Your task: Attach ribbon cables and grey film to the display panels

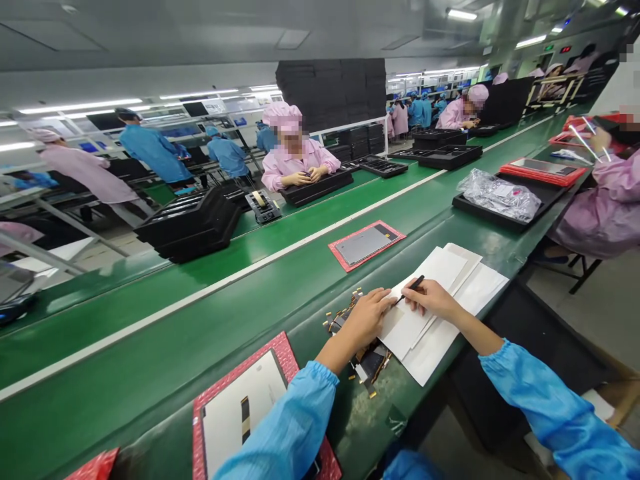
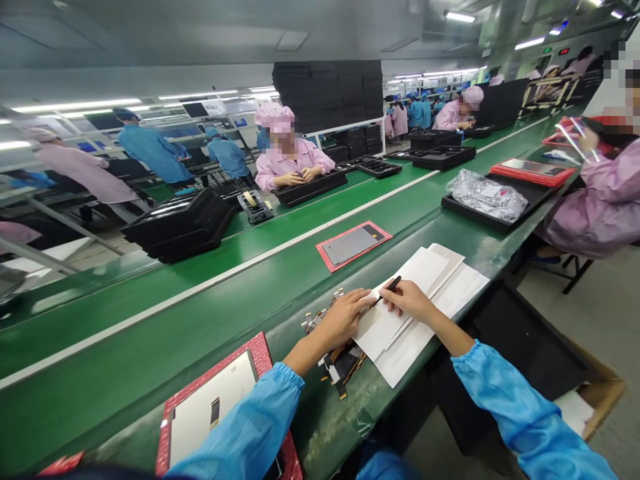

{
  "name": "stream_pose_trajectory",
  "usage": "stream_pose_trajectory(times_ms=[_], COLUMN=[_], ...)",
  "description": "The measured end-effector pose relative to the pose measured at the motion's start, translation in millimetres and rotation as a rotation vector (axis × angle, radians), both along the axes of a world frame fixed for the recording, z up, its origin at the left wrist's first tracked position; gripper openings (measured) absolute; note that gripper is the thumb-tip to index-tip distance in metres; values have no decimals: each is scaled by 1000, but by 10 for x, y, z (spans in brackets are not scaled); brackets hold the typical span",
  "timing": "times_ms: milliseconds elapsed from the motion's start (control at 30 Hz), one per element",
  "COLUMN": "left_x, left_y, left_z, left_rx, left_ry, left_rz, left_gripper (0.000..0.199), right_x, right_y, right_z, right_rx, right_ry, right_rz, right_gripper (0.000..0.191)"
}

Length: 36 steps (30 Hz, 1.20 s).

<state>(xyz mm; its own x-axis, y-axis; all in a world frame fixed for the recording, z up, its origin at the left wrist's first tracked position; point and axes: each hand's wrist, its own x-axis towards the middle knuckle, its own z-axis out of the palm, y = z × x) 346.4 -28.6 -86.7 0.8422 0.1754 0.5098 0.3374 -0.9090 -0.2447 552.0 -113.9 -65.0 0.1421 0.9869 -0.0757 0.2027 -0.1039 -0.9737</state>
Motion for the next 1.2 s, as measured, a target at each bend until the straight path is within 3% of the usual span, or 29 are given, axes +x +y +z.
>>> stream_pose_trajectory(times_ms=[167, 367, 433, 600, 733, 867, 1033, 1200], left_x=[-1, -4, 1, 42, 80, 95, 84, -22], left_y=[18, 27, 3, -119, -166, -100, 15, -64], left_z=[-49, -93, -56, 150, 275, 324, 322, 448], left_rx=[8, -52, -149, -626, -756, -1003, -1278, -1363], left_ry=[-8, 3, 0, -4, -24, -18, 10, -40], left_rz=[20, 37, 28, -33, 33, 1, -17, 7], left_gripper=[30, 33, 39, 40, 42, 43, 63, 63], right_x=[73, 140, 172, 214, 141, -2, -216, -503], right_y=[1, 4, -7, -57, -125, -372, -939, -1228], right_z=[-94, -52, -35, -3, 66, 202, 489, 699], right_rx=[55, 39, 14, 97, 273, 523, 663, 805], right_ry=[-21, -83, -146, -305, -436, -643, -720, -637], right_rz=[70, 148, 164, 173, 188, 155, 258, 266], right_gripper=[14, 19, 20, 19, 27, 19, 3, 10])
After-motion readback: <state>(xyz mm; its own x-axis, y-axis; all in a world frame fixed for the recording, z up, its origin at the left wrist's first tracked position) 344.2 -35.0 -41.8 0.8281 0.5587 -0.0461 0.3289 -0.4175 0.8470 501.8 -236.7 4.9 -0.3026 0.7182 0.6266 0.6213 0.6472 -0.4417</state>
